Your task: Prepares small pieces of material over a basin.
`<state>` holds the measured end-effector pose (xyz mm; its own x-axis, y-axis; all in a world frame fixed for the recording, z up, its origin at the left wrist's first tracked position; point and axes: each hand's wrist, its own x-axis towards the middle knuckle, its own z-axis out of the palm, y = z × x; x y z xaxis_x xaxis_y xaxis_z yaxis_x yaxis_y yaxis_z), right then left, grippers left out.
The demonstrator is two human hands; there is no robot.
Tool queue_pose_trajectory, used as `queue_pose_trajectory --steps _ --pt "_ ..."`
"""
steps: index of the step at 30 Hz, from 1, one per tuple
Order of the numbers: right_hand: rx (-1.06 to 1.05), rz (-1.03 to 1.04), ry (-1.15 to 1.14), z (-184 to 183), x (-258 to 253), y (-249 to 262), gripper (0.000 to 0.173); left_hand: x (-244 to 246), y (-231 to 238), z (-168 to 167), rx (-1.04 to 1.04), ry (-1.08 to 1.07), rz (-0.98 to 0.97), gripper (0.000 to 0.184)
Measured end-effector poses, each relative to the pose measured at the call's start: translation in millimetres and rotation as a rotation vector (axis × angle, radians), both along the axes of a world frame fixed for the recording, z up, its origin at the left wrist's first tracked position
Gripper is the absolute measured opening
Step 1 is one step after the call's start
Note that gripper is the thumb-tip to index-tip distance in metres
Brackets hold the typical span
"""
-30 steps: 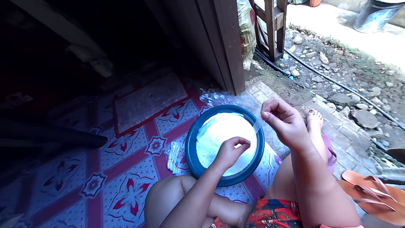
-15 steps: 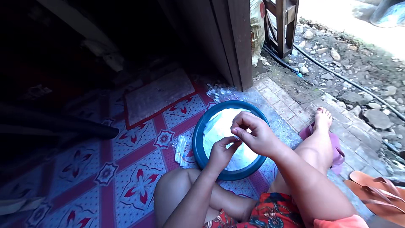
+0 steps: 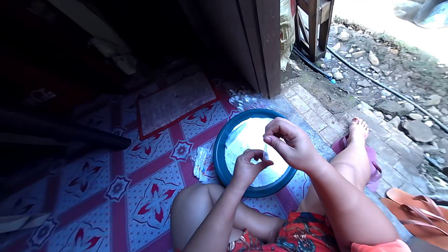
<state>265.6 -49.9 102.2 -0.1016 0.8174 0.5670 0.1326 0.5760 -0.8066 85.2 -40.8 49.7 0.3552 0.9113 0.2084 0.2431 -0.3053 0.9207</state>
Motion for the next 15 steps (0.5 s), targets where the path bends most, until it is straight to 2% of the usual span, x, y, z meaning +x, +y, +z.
queue_pose_trajectory --steps 6,15 --pt "0.027 -0.008 -0.020 -1.4 0.0 0.8 0.011 -0.8 -3.3 4.1 -0.045 0.011 -0.053 0.022" --pt "0.033 -0.030 -0.043 -5.4 -3.6 4.3 0.010 -3.2 -0.1 1.3 -0.119 -0.028 -0.069 0.032"
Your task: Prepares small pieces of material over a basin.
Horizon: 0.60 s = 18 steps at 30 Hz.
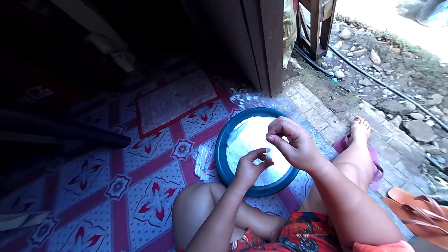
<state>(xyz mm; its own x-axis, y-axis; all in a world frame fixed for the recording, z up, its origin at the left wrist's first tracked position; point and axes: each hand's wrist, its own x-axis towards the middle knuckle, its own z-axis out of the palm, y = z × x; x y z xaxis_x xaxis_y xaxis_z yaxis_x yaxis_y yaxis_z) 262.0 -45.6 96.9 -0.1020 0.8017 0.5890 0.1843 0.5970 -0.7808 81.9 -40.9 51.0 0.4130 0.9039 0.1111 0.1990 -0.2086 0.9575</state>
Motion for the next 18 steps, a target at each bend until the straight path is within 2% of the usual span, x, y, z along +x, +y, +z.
queue_pose_trajectory --steps 4,9,14,18 --pt "0.003 -0.012 -0.004 -1.3 -0.2 1.2 0.009 -0.2 0.8 -0.7 -0.019 0.016 0.010 0.039" --pt "-0.027 -0.030 -0.027 -1.5 1.4 1.5 0.009 2.3 -2.0 4.9 -0.044 0.033 -0.015 0.034" --pt "-0.083 -0.019 -0.068 -1.3 3.3 1.6 0.011 3.2 0.7 13.8 0.016 -0.004 -0.076 0.043" --pt "-0.094 -0.005 -0.070 -2.6 2.6 2.9 0.012 10.0 6.2 29.7 0.140 0.002 0.027 0.015"
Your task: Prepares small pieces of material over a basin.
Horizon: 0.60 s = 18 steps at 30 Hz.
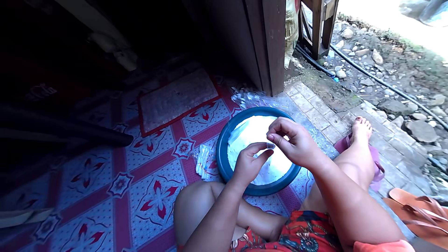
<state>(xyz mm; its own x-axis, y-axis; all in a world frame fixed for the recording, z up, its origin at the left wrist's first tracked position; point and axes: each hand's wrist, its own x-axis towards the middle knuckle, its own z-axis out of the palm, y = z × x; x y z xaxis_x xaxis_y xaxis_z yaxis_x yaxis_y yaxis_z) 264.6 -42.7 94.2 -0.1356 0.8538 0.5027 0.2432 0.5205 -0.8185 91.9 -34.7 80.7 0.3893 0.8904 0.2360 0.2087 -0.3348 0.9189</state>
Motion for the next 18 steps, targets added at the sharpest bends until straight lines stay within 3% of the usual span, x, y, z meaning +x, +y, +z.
queue_pose_trajectory --steps 5,18 --pt "0.029 -0.034 0.034 -0.1 0.6 0.9 0.010 3.8 7.7 -4.0 0.036 0.027 -0.002 0.012" --pt "0.072 -0.081 0.094 2.4 9.0 1.2 0.008 5.4 5.2 -29.3 -0.126 0.087 0.013 0.013"
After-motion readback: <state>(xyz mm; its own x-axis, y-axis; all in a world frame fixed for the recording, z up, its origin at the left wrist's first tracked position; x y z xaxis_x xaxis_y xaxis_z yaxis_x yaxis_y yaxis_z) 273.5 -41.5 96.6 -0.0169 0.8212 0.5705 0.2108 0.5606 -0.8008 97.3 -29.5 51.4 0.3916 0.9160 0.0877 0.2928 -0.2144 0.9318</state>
